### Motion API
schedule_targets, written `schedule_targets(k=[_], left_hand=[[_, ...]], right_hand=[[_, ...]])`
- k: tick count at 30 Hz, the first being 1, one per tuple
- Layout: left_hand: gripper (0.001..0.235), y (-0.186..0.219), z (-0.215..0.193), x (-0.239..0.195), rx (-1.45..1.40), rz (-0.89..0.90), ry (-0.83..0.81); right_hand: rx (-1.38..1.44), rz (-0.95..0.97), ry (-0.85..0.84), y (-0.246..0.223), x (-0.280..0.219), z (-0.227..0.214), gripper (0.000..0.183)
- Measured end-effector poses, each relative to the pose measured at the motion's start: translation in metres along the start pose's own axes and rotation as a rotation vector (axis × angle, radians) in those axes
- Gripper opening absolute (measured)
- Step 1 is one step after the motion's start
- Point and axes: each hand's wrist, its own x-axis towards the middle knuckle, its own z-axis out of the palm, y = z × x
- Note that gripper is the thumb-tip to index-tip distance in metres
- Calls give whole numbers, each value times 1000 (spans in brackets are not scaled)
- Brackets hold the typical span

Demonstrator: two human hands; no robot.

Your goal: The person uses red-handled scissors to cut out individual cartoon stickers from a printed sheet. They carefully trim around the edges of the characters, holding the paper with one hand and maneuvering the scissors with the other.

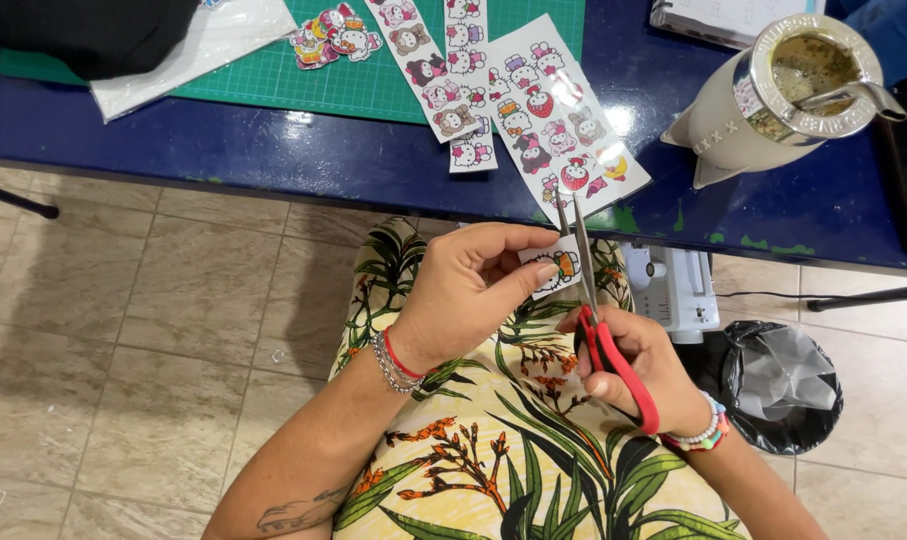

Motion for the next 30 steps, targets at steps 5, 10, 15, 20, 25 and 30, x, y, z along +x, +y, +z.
schedule_targets(k=[5,10,15,20,25,30], left_hand=[[25,0,-1,1,16,5,7],[25,1,-1,1,33,2,11],[26,2,-2,2,50,-8,-1],[26,1,-3,2,45,-1,-1],[24,15,-1,0,185,-5,-22],[13,28,4,0,177,87,18]], right_hand=[[1,9,0,1,0,-1,59],[-5,13,4,1,-1,-1,57],[-10,31,3,-3,1,2,54],[-5,11,5,0,3,2,52],[-200,105,-25,-11,-3,3,62],[-204,97,-19,-15,-2,3,56]])
